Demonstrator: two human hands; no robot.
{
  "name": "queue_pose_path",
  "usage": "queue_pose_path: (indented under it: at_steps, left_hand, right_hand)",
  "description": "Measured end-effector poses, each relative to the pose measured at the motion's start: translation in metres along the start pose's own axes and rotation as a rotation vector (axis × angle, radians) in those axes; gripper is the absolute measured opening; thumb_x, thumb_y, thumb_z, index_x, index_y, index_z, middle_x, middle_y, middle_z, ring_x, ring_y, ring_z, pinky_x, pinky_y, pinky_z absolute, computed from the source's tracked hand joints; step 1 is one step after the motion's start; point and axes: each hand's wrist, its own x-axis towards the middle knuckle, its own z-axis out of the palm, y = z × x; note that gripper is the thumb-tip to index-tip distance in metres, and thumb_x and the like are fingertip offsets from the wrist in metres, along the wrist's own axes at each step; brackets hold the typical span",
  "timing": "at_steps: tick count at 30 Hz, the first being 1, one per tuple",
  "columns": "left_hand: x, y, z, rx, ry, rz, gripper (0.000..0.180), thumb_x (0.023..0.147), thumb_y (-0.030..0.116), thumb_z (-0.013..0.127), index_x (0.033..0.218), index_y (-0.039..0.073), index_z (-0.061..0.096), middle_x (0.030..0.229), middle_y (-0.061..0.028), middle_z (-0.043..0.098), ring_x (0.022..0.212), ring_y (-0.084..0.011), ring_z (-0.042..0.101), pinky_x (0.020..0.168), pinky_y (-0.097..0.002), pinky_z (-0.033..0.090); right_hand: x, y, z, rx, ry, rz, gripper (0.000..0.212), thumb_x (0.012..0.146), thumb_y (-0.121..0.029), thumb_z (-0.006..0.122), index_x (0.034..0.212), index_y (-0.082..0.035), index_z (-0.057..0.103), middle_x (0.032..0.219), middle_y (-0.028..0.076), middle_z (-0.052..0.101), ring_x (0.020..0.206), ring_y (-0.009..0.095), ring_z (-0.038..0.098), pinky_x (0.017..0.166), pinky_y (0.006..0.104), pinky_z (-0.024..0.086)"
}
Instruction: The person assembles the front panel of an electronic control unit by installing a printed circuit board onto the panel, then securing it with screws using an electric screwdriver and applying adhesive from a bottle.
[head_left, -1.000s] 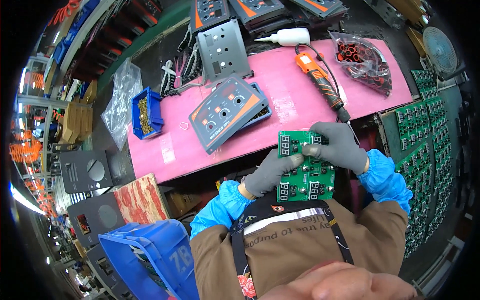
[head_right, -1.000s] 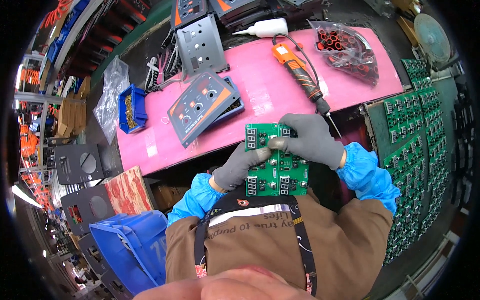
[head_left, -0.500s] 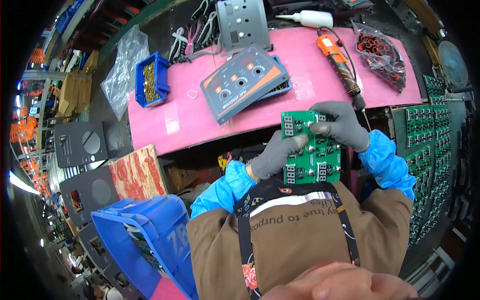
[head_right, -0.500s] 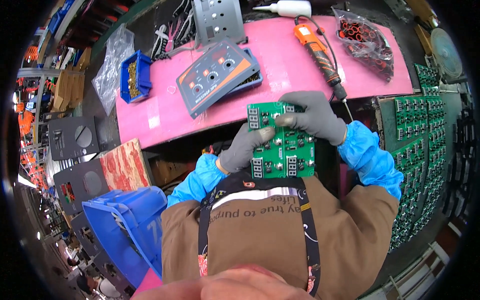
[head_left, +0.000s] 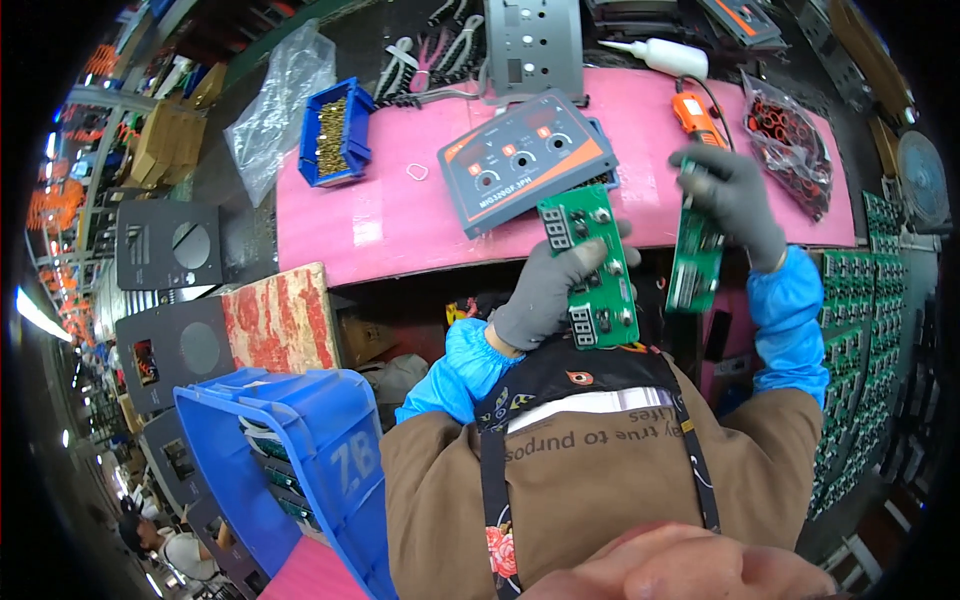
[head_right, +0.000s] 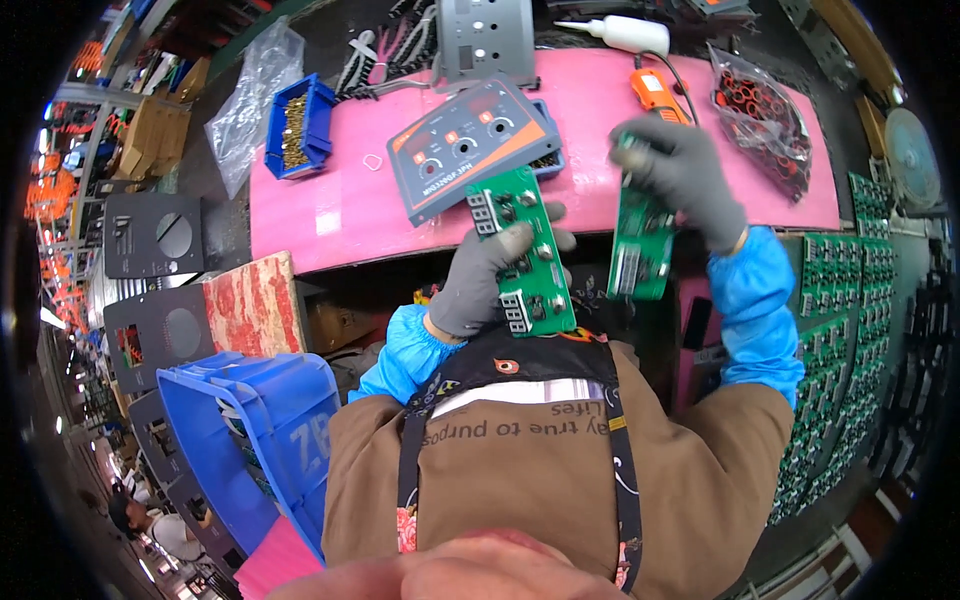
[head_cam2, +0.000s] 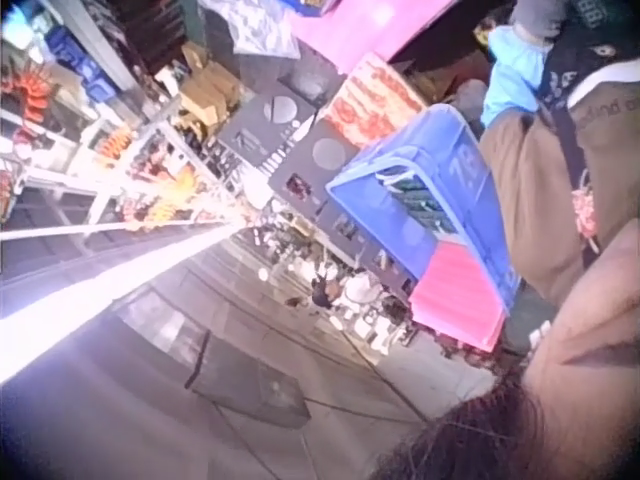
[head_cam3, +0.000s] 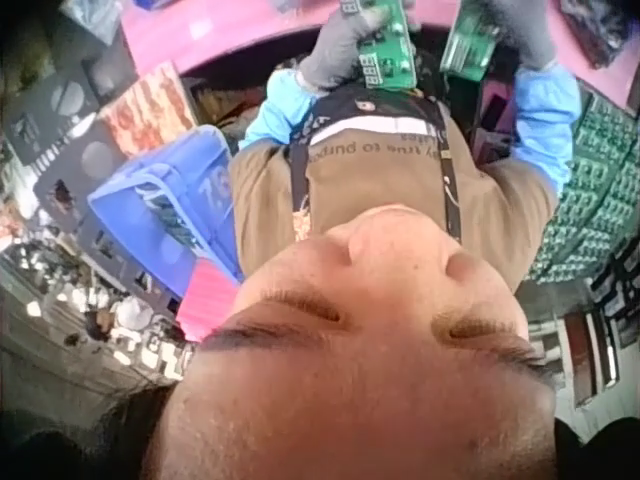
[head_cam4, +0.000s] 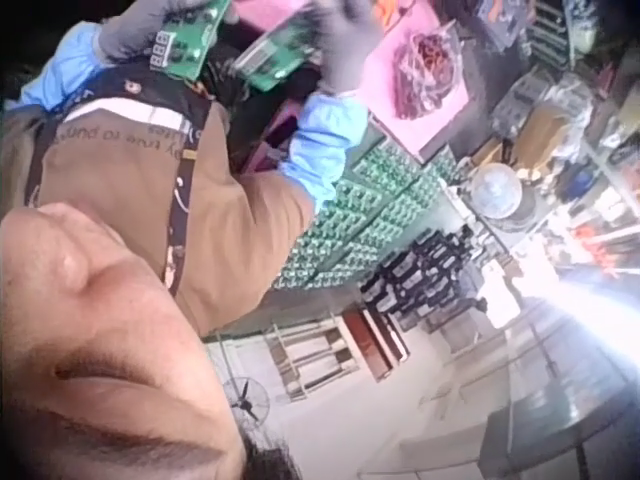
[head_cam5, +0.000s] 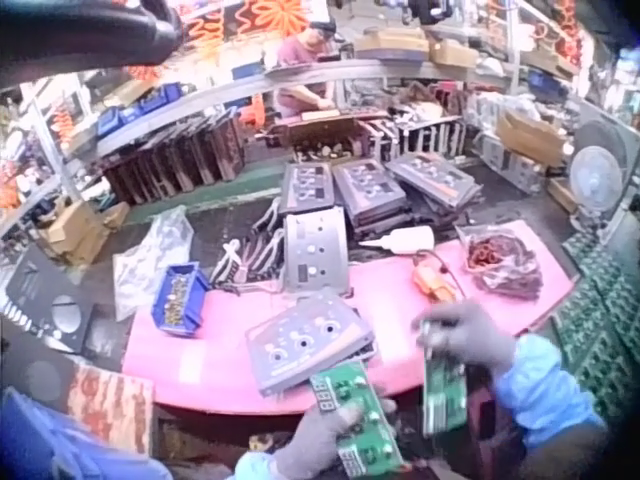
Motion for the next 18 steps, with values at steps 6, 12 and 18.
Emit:
queue_pose_path:
  at_steps: [6,12,18]
  left_hand:
    - [0.020,0.014,-0.006,0.143,0.133,0.189,0.043,0.092,0.037,0.057,0.119,0.005,0.052,0.092,-0.0062,0.062,0.077,-0.0155,0.065,0.066,-0.0312,0.056]
    - [0.021,0.017,-0.018,0.100,0.221,0.278,0.052,0.092,0.056,0.048,0.109,0.007,0.056,0.084,-0.0011,0.062,0.067,-0.0084,0.062,0.059,-0.0234,0.054]
    - [0.022,0.022,-0.010,0.272,0.304,0.431,0.063,0.089,0.063,0.047,0.111,0.005,0.057,0.086,-0.0047,0.063,0.073,-0.0126,0.063,0.063,-0.0249,0.053]
  right_hand:
    - [0.103,0.049,-0.015,-0.490,-0.049,-0.145,0.036,0.083,-0.036,0.067,0.100,-0.004,0.067,0.085,0.009,0.064,0.076,0.018,0.061,0.069,0.0326,0.048]
    - [0.093,0.033,0.012,-0.857,0.195,-0.568,0.037,0.086,-0.033,0.063,0.112,-0.006,0.061,0.103,0.014,0.059,0.094,0.030,0.059,0.077,0.0376,0.049]
    - [-0.011,-0.017,0.058,0.221,-0.323,0.086,0.049,0.093,-0.042,0.051,0.117,0.001,0.058,0.086,0.007,0.061,0.071,0.012,0.060,0.058,0.0238,0.049]
